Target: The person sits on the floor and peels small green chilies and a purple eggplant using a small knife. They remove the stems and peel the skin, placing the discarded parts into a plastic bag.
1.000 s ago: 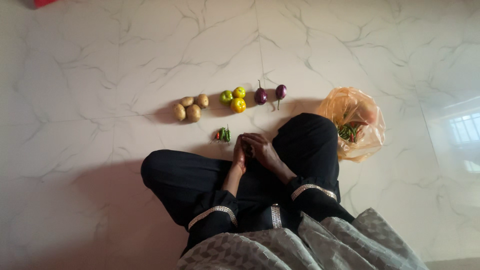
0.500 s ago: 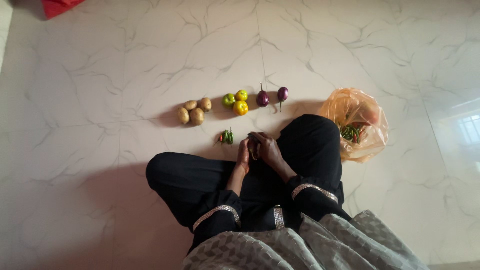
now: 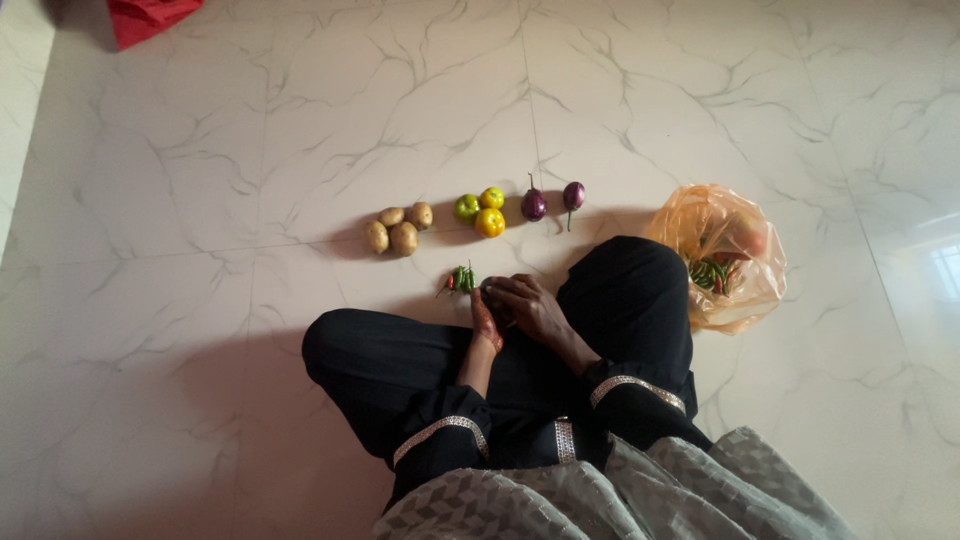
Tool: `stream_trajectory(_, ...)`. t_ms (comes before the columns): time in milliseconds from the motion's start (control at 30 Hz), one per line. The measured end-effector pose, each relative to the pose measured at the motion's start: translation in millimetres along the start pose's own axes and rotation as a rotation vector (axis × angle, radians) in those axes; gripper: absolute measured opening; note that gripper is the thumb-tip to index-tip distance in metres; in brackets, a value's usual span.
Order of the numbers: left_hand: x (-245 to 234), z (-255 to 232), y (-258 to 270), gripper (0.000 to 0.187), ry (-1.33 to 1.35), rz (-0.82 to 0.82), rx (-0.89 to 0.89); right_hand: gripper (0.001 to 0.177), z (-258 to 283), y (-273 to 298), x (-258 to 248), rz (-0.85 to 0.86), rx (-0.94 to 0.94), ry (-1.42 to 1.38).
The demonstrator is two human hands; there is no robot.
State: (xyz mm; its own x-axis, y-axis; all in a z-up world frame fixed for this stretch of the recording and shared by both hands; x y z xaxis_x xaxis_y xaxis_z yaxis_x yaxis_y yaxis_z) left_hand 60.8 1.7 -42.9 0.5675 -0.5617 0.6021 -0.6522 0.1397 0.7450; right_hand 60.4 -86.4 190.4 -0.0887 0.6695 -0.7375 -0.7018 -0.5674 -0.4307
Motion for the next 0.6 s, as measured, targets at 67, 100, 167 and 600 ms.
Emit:
stream_trajectory(67, 12, -7, 1, 0.065, -0.048, 0.137, 0.136, 0.050, -4, 4, -6, -0.061, 0.010, -0.054)
stream_trajectory(100, 18, -10, 2, 0.063, -0.072, 0.204, 0.203, 0.047, -7, 7, -8, -0.091, 0.015, -0.083)
stream_trajectory(167, 18, -4, 1, 0.058, -0.233, 0.153, 0.186, 0.039, -25, 11, -8, -0.213, 0.165, -0.134)
stream_trajectory(600, 20, -6, 3, 0.048, -0.053, 0.281, 0.184, 0.038, -24, 13, -4, -0.228, 0.064, -0.104)
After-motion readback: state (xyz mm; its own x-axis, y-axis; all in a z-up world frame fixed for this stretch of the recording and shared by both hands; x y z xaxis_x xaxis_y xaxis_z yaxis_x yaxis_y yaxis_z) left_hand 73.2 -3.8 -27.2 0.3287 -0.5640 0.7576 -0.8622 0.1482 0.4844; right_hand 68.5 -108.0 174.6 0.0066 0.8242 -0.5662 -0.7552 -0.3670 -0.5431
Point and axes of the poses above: each hand's wrist, its own y-axis away from the middle knuckle, its own x-axis out of the palm, z = x × y, the point moved 7 cm from there along -y, towards the middle knuckle, and after that the axes turned 4 degrees about -x, right-handed, at the moved point
